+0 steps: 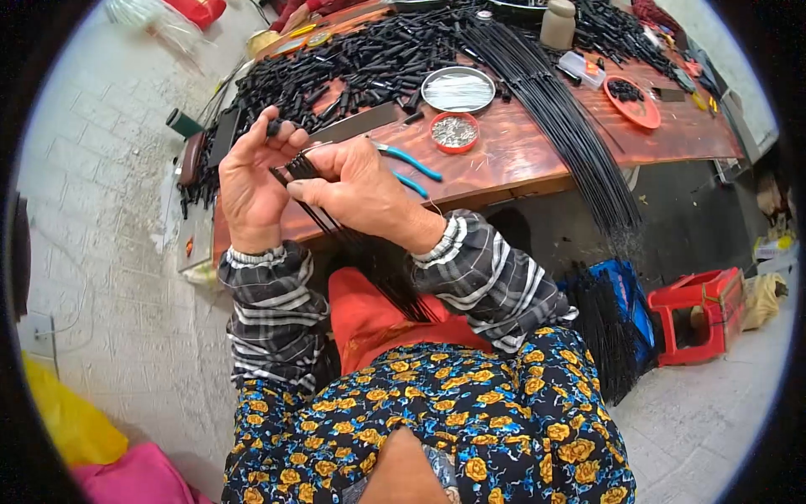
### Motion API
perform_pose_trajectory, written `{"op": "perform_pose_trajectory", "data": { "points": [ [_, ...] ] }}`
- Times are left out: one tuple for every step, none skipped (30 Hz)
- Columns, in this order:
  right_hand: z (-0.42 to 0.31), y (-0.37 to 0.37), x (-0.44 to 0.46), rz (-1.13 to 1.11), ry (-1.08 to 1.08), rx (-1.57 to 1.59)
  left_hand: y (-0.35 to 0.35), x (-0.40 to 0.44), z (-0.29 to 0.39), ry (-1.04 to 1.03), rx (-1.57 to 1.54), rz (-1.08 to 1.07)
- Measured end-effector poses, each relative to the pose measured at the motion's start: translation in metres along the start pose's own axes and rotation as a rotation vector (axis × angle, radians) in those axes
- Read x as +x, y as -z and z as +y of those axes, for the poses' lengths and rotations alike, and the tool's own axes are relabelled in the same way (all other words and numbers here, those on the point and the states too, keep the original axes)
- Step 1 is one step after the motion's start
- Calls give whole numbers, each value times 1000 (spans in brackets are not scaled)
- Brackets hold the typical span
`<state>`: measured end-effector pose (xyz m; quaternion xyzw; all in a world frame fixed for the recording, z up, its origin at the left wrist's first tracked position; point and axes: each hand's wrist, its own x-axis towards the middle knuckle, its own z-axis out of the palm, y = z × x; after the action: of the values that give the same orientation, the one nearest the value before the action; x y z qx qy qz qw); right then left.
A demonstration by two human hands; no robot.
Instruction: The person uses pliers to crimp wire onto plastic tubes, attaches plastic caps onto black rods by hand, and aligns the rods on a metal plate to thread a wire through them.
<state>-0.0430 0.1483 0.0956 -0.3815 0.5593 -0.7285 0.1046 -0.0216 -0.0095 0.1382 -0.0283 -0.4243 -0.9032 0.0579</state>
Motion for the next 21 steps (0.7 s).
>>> {"op": "perform_pose_trajectory", "data": {
  "points": [
    [-6,-2,-2,-1,10,-34,-2,-4,2,8,25,23],
    [-10,-4,-3,0,21,-69,-4,-8,3,16,49,43],
    [-4,-7,-3,29,33,-74,-5,-10,3,-12,85,68],
    [-3,-8,-5,28,34,-71,-6,-14,3,-13,89,69],
    [-4,-8,-6,31,38,-74,-7,-17,3,-5,81,65],
    [-5,-8,-7,35,40,-77,-8,-18,3,3,73,60],
    [-2,-9,-8,59,22,-77,-7,-20,2,3,54,49],
    [-4,-9,-9,61,20,-77,-6,-20,1,6,54,50],
    [-7,-8,-9,53,23,-80,-4,-21,1,14,40,25],
    [-8,-8,-10,44,25,-83,-1,-21,1,21,25,2],
    [-8,-9,-11,45,23,-82,2,-21,1,22,25,3],
    [-8,-10,-11,50,25,-63,5,-21,1,22,20,-46],
    [-8,-11,-11,55,28,-43,7,-21,2,22,15,-96],
    [-9,-12,-11,56,28,-42,8,-21,2,23,17,-95],
    [-11,-13,-12,54,22,-30,8,-21,2,21,0,-99],
    [-12,-13,-12,52,16,-19,9,-22,2,20,-16,-103],
    [-12,-14,-12,54,15,-16,9,-23,2,22,-14,-101],
    [-12,-14,-12,55,24,-13,8,-24,3,24,-29,-83],
    [-11,-14,-12,57,33,-12,7,-25,3,27,-43,-66],
    [-12,-15,-11,59,33,-11,7,-25,3,29,-42,-67],
    [-12,-18,-10,106,65,0,6,-25,3,25,-55,-79]
  ]
}}
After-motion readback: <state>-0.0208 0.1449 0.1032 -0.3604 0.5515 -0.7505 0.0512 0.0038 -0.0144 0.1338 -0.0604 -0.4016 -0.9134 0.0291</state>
